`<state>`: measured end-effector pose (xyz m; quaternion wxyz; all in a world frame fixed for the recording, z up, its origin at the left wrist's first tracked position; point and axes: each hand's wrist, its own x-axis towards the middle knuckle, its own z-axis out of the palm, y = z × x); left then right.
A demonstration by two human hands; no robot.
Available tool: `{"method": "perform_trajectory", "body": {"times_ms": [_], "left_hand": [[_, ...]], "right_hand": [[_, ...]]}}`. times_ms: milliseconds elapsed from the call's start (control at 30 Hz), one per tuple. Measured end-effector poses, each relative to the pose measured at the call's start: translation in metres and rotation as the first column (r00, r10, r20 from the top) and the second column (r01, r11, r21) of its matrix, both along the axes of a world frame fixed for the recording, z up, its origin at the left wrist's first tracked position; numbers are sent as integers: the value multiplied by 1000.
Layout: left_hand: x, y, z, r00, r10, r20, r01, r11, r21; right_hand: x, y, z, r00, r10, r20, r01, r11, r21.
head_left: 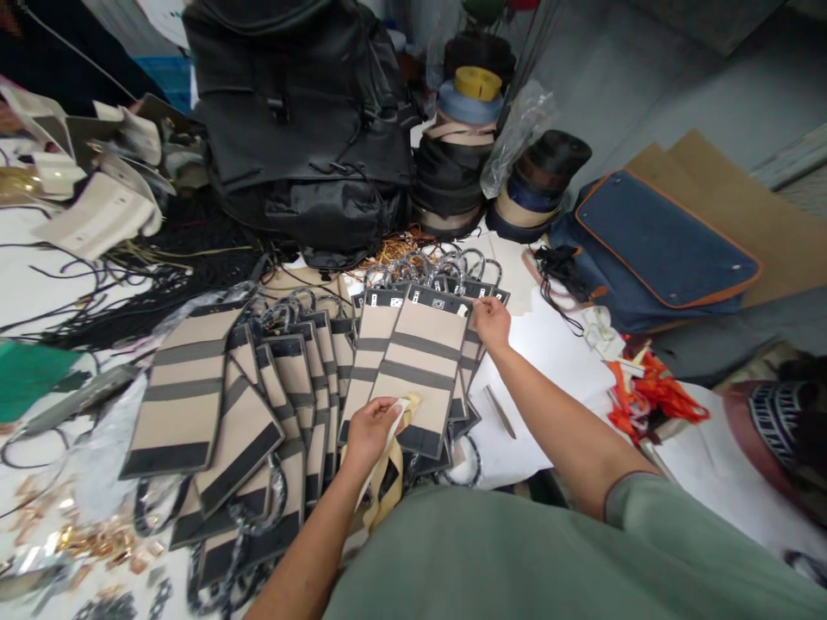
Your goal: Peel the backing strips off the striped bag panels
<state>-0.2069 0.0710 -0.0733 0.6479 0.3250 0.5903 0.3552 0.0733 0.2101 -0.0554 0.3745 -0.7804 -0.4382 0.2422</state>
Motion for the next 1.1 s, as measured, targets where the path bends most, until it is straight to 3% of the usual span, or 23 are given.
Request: {"method": "perform_trajectory", "body": {"times_ms": [67, 100, 167, 200, 233, 300, 533, 700, 800, 900, 1000, 1100], "left_hand": [[0, -2, 6, 1000, -10, -15, 10, 1000, 21], [1, -3, 9, 999, -25, -33, 27, 999, 39], [2, -5, 14, 994, -67, -90, 75, 993, 86], [3, -6, 16, 988, -83, -131, 98, 989, 114], [4, -7, 17, 980, -91, -176, 117, 983, 143], [5, -9, 19, 959, -96, -267, 154, 966, 206], [1, -10, 19, 912, -118, -392, 263, 902, 341], [-2, -6, 27, 830, -198, -521, 451, 788, 420], [-3, -4, 29, 791, -152, -592, 487, 742, 461], [-1, -1, 28, 767, -76, -637, 487, 716, 500], [3, 2, 30, 719, -9, -695, 506, 692, 514], [10, 3, 34, 710, 1, -705, 546, 631, 551]], "right_hand": [[-19, -28, 15, 971, 235, -54, -233, 972, 31], [-31, -44, 22, 912, 399, -92, -397, 917, 34], [-54, -72, 34, 721, 681, -127, -683, 730, 35], [-64, -83, 39, 638, 761, -118, -764, 645, 32], [-72, -91, 44, 582, 807, -102, -809, 587, 23], [-83, -98, 51, 536, 841, -73, -844, 536, -13], [-87, -92, 68, 476, 878, 41, -849, 471, -240], [-90, -91, 66, 416, 900, 127, -842, 434, -319], [-93, -89, 62, 400, 884, 241, -824, 462, -329], [-97, -89, 54, 467, 831, 301, -777, 549, -309], [-100, -87, 40, 562, 788, 251, -747, 614, -255], [-92, -76, 23, 700, 696, 162, -666, 717, -206]]}}
